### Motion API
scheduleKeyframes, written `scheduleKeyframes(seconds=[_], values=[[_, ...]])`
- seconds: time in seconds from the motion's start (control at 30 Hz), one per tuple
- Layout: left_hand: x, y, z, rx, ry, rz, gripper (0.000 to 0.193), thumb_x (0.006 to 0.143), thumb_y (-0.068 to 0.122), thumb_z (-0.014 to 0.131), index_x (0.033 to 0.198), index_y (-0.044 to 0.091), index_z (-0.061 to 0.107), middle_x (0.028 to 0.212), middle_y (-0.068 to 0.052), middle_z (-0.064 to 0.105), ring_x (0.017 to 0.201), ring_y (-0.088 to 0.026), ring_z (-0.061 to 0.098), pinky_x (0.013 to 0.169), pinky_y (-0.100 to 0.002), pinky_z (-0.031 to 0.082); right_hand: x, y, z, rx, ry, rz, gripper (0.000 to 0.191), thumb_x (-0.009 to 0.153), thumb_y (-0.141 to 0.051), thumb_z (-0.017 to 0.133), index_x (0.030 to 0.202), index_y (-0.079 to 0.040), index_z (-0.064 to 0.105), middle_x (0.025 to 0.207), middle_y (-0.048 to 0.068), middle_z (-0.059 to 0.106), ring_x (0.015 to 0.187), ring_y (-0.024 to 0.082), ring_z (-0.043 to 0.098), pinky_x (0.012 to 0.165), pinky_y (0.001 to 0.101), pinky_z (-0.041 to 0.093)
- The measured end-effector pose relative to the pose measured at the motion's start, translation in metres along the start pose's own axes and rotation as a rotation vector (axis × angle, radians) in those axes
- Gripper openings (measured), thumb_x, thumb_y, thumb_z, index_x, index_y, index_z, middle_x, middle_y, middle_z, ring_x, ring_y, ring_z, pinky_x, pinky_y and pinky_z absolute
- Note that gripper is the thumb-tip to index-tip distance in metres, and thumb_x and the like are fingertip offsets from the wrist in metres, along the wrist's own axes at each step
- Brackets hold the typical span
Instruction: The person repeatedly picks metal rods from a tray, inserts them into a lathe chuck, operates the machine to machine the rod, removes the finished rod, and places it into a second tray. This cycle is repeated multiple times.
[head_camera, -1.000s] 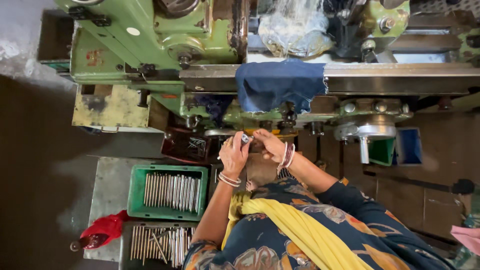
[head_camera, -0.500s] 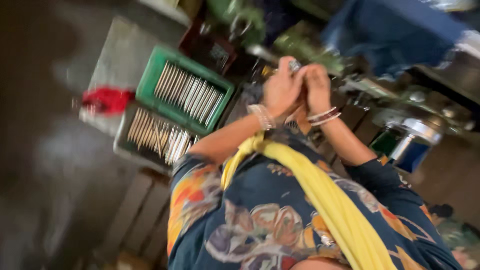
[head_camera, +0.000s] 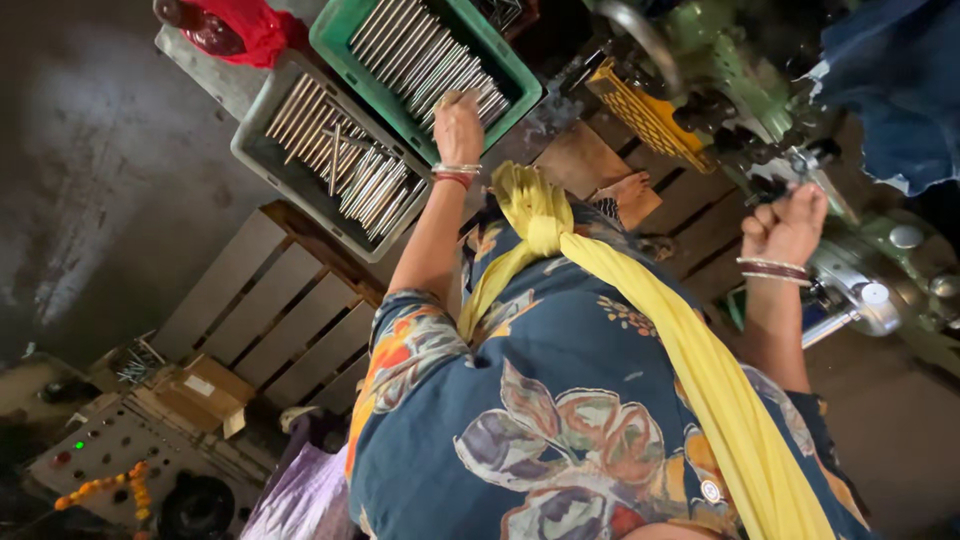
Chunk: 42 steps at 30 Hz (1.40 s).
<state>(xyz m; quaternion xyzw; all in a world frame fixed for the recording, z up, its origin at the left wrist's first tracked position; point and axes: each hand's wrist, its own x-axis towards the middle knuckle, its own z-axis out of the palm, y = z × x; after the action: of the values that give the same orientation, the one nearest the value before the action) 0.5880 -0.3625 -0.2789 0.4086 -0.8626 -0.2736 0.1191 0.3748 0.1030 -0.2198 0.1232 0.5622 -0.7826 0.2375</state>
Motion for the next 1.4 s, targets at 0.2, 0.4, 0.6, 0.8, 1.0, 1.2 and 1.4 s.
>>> scheduleKeyframes(seconds=[0.2,0.4,0.6,0.8,1.0,1.2,1.4], values=[[-0.009,-0.029,-0.009,-0.086,0.017,0.088,0.009,0.095,0.009,0.065,0.09,0.005,0.071,0.093,-0.015,0.071,0.089,-0.036,0.066,0.078,-0.048,0.054,0.005,0.0,-0.033,-0.004,0.086,0.04,0.023,0.115,-0.04,0.066,0.115,-0.019,0.056,0.075,-0.004,0.032,0.06,0.009,0.028,0.052,0.0249,0.023],[-0.026,-0.143,-0.106,0.374,0.497,-0.559,0.015,0.084,0.003,0.063,0.096,0.008,0.069,0.095,-0.015,0.07,0.091,-0.035,0.066,0.079,-0.048,0.055,0.024,0.0,-0.029,0.078,0.013,0.065,0.029,0.114,-0.042,0.071,0.112,-0.019,0.054,0.074,-0.006,0.027,0.056,0.006,0.026,0.048,0.0208,0.022],[-0.05,-0.177,-0.135,0.48,0.099,-0.28,0.008,0.087,0.01,0.065,0.093,0.012,0.069,0.092,-0.016,0.07,0.09,-0.037,0.069,0.075,-0.047,0.056,0.042,0.015,-0.006,0.034,0.108,0.072,0.028,0.111,-0.039,0.072,0.103,-0.021,0.052,0.07,-0.005,0.032,0.056,0.009,0.031,0.048,0.0241,0.024],[-0.031,-0.16,-0.238,0.159,-0.031,-0.165,0.025,0.094,0.031,0.079,0.103,0.008,0.083,0.086,-0.019,0.074,0.08,-0.03,0.072,0.072,-0.039,0.055,0.015,0.012,0.042,-0.052,0.202,0.011,0.022,0.107,-0.033,0.064,0.096,-0.024,0.047,0.064,-0.006,0.034,0.05,0.009,0.034,0.043,0.0257,0.028],[0.058,-0.039,-0.164,-0.942,-0.059,-0.466,0.029,0.104,0.032,0.051,0.097,0.007,0.065,0.079,0.0,0.066,0.066,-0.012,0.063,0.061,-0.027,0.054,0.007,0.012,0.111,0.243,0.001,0.253,0.016,0.101,-0.03,0.062,0.091,-0.018,0.059,0.058,-0.008,0.033,0.042,0.005,0.029,0.037,0.0222,0.022],[0.062,0.182,-0.015,-1.224,-1.128,-0.128,0.041,0.102,0.019,0.052,0.14,0.005,0.055,0.077,-0.012,0.068,0.046,-0.007,0.049,0.037,-0.022,0.037,0.009,0.009,0.197,0.256,-0.13,0.254,0.019,0.103,-0.031,0.058,0.094,-0.015,0.061,0.058,-0.008,0.037,0.044,0.006,0.032,0.038,0.0225,0.023],[0.018,0.282,0.004,-1.103,-1.202,0.004,0.044,0.099,0.012,0.053,0.142,0.013,0.044,0.076,-0.007,0.062,0.047,-0.009,0.051,0.037,-0.024,0.037,-0.001,-0.009,0.198,0.528,-0.263,0.27,0.025,0.106,-0.035,0.054,0.091,-0.015,0.058,0.068,-0.003,0.054,0.047,0.005,0.04,0.036,0.0194,0.022]])
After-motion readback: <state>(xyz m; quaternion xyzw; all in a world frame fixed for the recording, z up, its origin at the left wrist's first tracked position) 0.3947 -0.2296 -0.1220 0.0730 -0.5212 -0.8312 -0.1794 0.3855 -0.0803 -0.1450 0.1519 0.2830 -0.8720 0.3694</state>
